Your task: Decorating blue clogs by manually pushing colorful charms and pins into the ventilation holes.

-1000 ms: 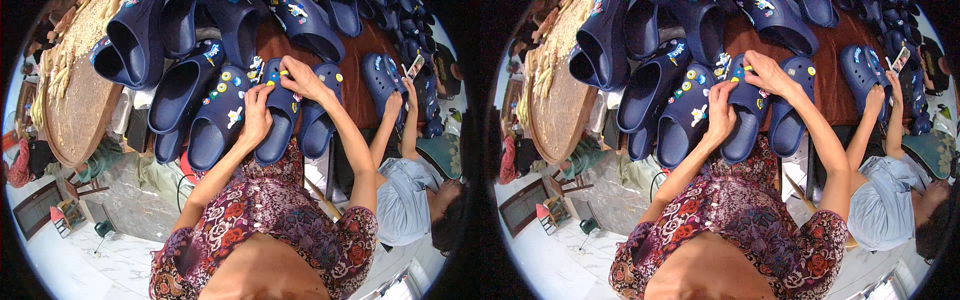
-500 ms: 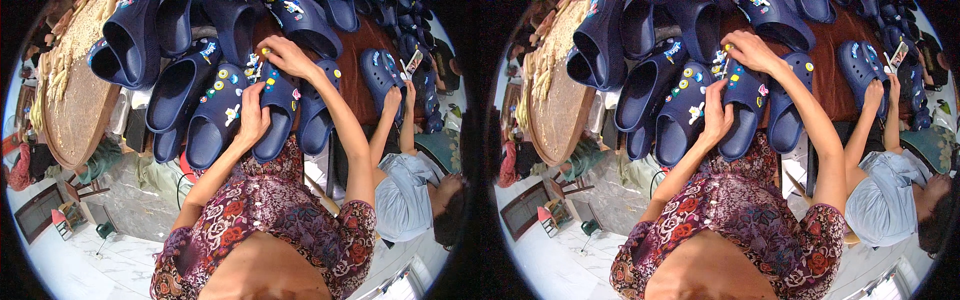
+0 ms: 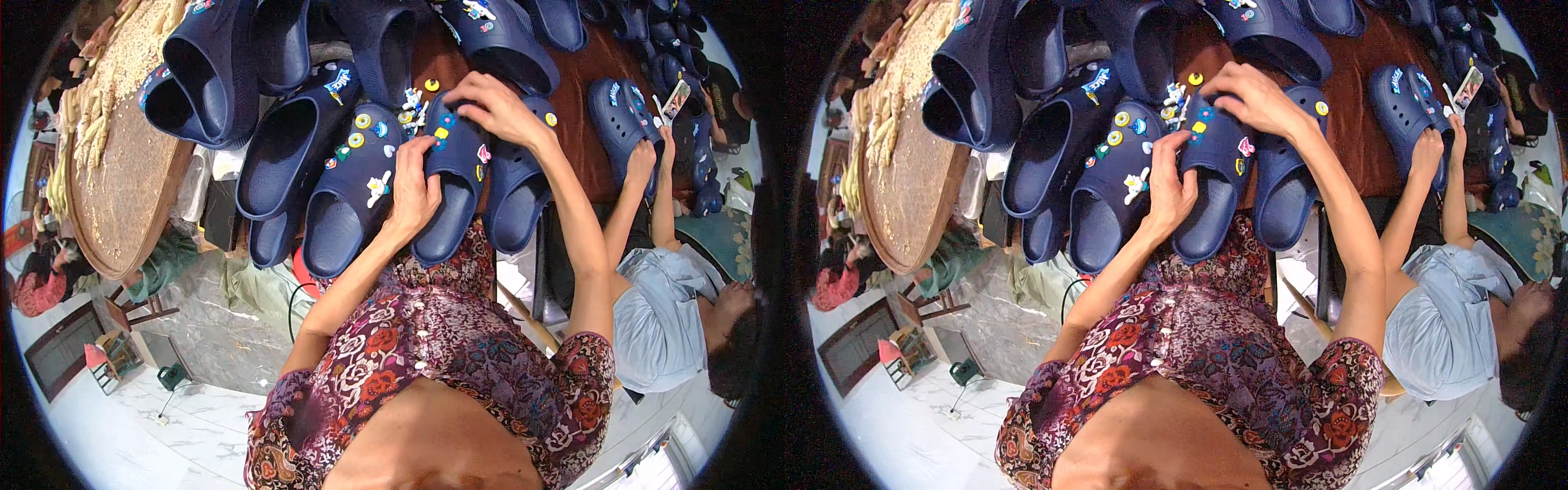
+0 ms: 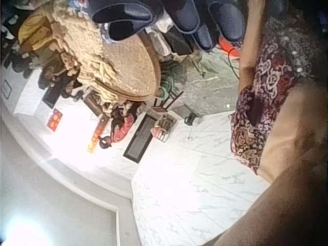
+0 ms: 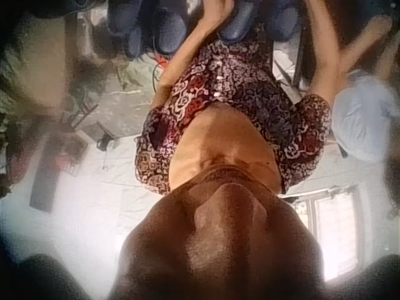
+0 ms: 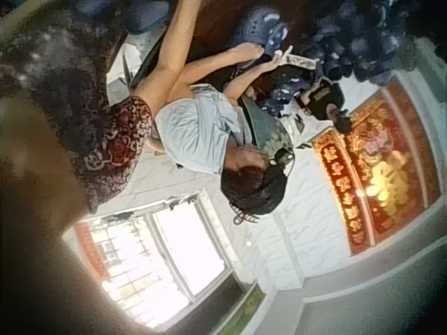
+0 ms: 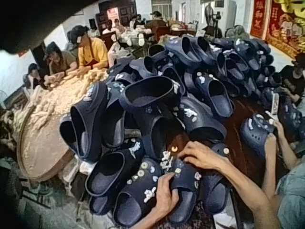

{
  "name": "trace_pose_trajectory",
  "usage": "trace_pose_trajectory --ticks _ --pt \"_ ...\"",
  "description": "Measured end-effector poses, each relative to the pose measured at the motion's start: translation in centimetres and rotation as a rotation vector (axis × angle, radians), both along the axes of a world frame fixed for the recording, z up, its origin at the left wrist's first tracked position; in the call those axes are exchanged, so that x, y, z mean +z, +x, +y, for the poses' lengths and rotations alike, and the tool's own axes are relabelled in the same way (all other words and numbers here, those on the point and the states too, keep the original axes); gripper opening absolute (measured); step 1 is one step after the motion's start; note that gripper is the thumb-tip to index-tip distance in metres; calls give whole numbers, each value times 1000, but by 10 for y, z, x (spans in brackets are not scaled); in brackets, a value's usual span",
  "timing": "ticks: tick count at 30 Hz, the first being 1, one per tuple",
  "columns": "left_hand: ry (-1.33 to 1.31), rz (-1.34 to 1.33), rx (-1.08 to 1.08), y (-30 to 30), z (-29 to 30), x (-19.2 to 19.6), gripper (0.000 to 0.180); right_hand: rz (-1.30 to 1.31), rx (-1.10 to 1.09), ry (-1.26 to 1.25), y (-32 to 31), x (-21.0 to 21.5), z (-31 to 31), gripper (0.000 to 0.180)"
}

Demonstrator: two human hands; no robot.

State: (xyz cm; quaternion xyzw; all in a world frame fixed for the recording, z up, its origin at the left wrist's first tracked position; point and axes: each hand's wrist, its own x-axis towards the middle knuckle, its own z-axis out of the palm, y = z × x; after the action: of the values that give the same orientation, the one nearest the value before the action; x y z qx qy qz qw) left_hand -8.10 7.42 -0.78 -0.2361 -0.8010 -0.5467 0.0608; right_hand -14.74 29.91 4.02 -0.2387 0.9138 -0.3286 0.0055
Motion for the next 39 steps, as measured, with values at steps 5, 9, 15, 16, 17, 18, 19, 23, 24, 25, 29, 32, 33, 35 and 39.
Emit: trace_pose_trajectory --ticks 5,9,15,16,17,18,19,23,24,25,29,32,33,35,39 --pt "-25 32 11 -2 3 -9 50 -95 31 5 18 1 -18 32" --pt "-39 29 0 -2 4 -6 51 -150 59 38 15 -5 -16 31" --pt "-52 32 1 -2 5 -5 51 -150 125 -9 9 -7 -11 30" --pt "-52 33 -2 -3 5 -5 52 -132 133 -5 8 -8 -11 29" --pt "-51 33 -5 -3 5 -5 52 -132 132 -6 8 -9 -10 29" --pt "-51 34 -5 -3 5 -5 52 -141 121 -51 7 -9 -8 30" --pt "-55 33 -2 -3 4 -5 52 -150 110 -96 7 -9 -6 31" --pt "-57 34 5 -2 4 -8 53 -202 -17 -90 7 -3 5 39" --pt "-57 36 4 -2 4 -8 53 -200 -18 -89 8 -4 5 39" --pt "-64 31 -2 -2 4 -7 53 -163 -6 -61 8 -5 3 40" --pt "-68 33 -11 -3 5 -7 54 -109 32 -28 3 -12 -5 38" --pt "-65 34 -16 -3 5 -8 55 -128 70 -30 -7 -14 -1 32" --pt "-63 35 -19 -4 5 -7 55 -138 97 -31 -9 -14 -1 30" --pt "-66 32 -15 -4 5 -4 56 -116 94 -38 -7 -16 -5 27" --pt "-59 36 -10 -3 4 -7 56 34 57 31 5 -22 -16 21"
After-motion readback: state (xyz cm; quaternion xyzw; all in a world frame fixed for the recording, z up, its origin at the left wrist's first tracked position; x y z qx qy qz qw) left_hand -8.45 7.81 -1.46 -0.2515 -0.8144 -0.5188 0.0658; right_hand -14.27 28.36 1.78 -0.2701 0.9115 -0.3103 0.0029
